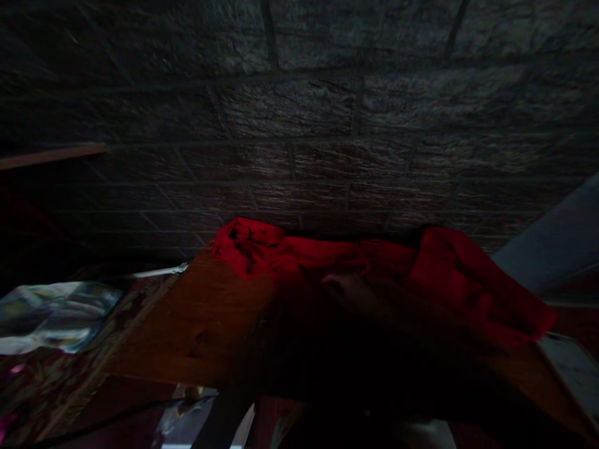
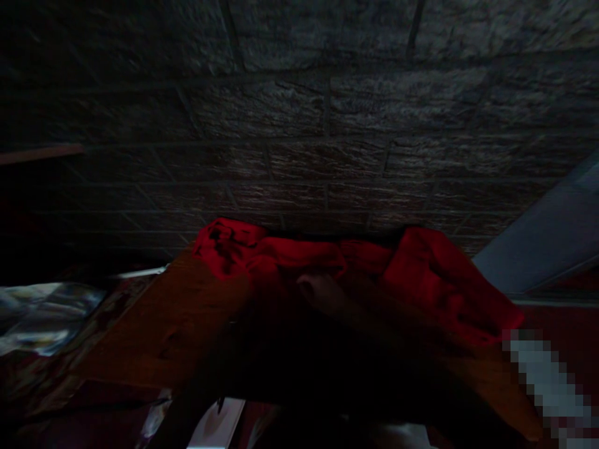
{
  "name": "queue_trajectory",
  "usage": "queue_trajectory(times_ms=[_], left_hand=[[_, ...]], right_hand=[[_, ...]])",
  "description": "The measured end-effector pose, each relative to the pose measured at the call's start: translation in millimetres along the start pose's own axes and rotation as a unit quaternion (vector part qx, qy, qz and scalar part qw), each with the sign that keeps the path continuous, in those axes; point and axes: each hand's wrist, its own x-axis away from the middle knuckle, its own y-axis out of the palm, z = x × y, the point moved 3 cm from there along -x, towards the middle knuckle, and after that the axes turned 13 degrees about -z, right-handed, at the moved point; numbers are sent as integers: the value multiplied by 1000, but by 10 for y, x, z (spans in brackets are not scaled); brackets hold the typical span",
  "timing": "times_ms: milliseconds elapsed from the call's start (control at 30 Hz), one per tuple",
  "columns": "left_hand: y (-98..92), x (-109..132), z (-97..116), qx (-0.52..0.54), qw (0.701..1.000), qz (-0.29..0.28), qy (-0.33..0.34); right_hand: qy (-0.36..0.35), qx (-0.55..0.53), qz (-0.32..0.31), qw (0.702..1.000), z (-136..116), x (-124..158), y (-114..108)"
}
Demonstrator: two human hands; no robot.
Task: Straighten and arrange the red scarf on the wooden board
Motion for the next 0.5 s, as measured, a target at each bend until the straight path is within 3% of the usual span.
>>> queue_trajectory(times_ms=[200, 367, 500], left_hand=[[137, -11, 62, 11, 999, 3, -32], [247, 105, -22, 12, 997, -49, -56], [202, 230, -40, 43, 997, -39, -60]], right_hand=[[26, 31, -10, 999, 64, -313, 95], [40, 69, 11, 997, 38, -306, 207], [50, 85, 23, 995, -17, -234, 135]])
